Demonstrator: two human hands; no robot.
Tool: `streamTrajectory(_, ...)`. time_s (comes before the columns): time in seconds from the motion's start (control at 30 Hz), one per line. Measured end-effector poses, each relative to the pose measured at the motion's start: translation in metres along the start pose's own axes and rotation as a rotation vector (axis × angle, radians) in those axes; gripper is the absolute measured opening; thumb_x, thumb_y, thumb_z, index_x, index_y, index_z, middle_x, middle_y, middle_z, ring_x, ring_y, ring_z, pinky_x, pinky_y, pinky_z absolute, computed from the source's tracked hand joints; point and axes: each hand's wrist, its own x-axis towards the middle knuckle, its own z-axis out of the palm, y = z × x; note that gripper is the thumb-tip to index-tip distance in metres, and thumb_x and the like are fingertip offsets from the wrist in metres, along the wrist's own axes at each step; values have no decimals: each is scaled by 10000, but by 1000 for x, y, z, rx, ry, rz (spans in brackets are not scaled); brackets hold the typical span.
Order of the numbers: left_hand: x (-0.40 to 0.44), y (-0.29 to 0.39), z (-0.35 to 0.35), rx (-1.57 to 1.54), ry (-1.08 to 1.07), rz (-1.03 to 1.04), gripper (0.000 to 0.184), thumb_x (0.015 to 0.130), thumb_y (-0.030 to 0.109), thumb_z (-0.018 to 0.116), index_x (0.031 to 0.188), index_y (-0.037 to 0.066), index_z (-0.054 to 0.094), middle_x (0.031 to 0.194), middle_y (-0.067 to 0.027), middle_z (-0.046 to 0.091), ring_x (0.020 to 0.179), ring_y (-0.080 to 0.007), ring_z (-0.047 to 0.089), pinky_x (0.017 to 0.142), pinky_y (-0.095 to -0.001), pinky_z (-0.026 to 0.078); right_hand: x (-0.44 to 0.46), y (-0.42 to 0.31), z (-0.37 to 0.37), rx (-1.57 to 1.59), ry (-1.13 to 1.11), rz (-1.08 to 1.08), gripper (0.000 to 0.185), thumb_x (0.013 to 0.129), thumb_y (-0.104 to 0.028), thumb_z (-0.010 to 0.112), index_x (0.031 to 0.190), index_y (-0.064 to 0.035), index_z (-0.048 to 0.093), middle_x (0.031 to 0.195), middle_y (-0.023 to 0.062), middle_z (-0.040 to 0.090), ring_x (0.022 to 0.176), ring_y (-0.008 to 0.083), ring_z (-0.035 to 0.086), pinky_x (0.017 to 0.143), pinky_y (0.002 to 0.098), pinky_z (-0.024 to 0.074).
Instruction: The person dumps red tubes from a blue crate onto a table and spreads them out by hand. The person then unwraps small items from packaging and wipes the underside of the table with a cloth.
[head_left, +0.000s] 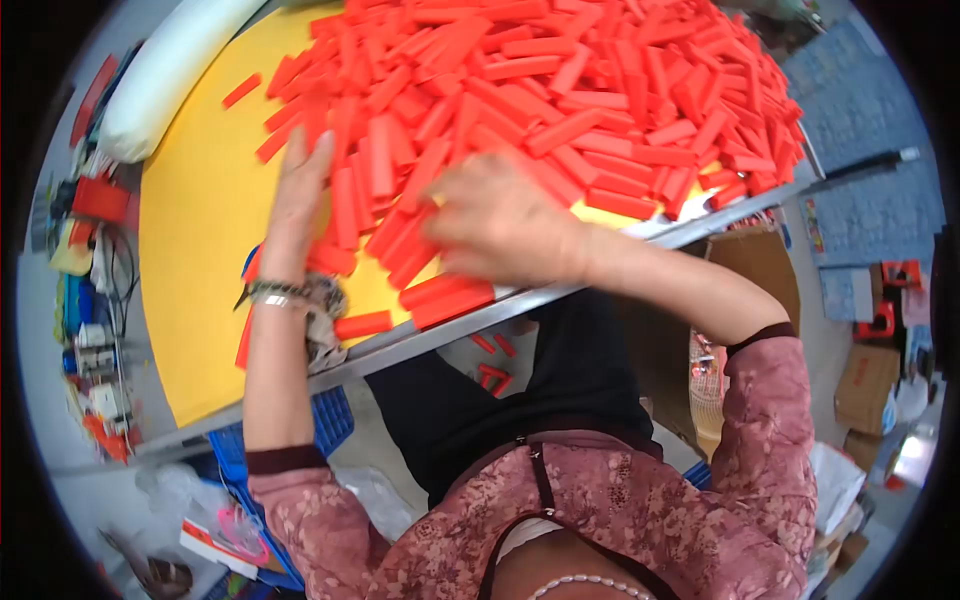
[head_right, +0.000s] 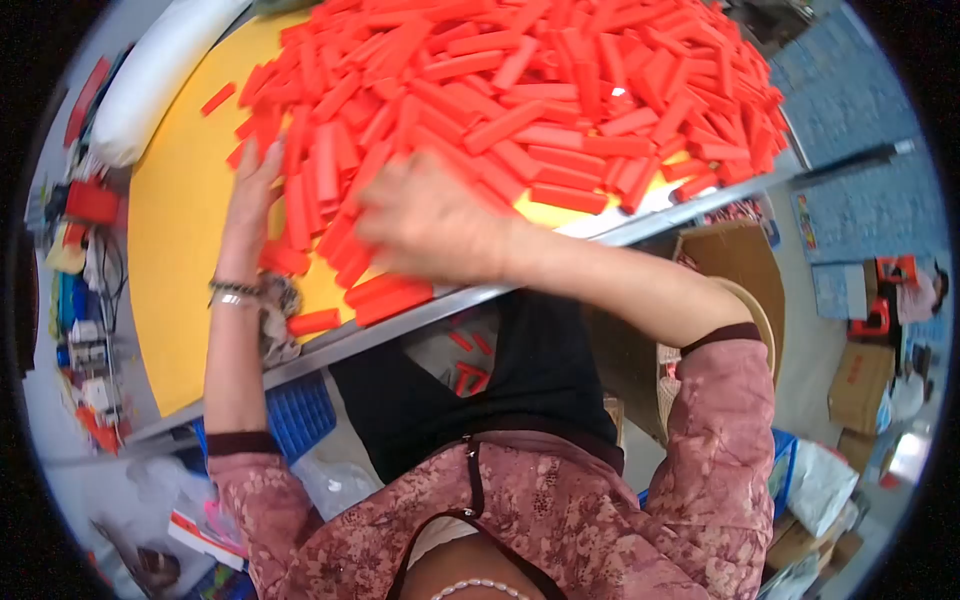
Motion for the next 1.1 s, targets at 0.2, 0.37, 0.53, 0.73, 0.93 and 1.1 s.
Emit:
streamTrajectory(0.2, -36, 15, -24, 163, 167, 16, 431, 950, 348, 507, 1262, 50, 499, 1257, -56, 545, 1152, -188, 497, 967, -373, 375, -7, -17, 39, 163, -72, -213, 291, 792, -343, 657, 1051, -213, 638, 1251, 45, 503, 1102, 233, 486, 922, 488, 337)
streamTrajectory(0.37, -90, 28, -31, -61, 367, -5, 289, 963, 238, 512, 1160, 27, 509, 916, -33, 575, 851, -123, 574, 739, -244, 467, -9, 3, 32, -52, 25, -154, 156, 802, -253, 601, 944, -195, 631, 1090, 40, 541, 1030, 218, 493, 850, 455, 350)
streamTrajectory(0.53, -150, 20, -37, -155, 350, 55, 307, 950, 194, 540, 1197, 26, 474, 780, 3, 502, 674, -65, 460, 629, -206, 396, -17, 31, 28, -288, 104, 91, 115, 750, -163, 589, 859, -129, 602, 1002, 52, 534, 973, 224, 490, 817, 446, 355)
streamTrajectory(0.73, -182, 6, -23, 14, 415, 136, 296, 936, 176, 568, 1183, 52, 463, 855, -16, 566, 686, -48, 486, 628, -200, 399, -51, 3, 1, -223, 135, 70, 398, 712, -276, 696, 1075, -157, 587, 1251, 95, 477, 1172, 285, 419, 926, 565, 333)
streamTrajectory(0.93, -151, 9, 16, 81, 170, 22, 129, 900, 108, 607, 948, 75, 491, 811, 0, 545, 630, -49, 470, 570, -210, 406, -79, 16, 2, -242, 112, 141, 507, 708, -365, 707, 1183, -277, 554, 1373, 97, 360, 1316, 393, 250, 947, 753, 235)
streamTrajectory(1.1, -134, -4, 47, 211, 160, 87, 274, 907, 122, 587, 1159, 39, 517, 904, -3, 566, 727, -76, 504, 653, -216, 412, -92, 57, 0, -418, 208, 204, 477, 780, -392, 656, 1227, -303, 515, 1433, 65, 320, 1325, 376, 274, 944, 700, 292)
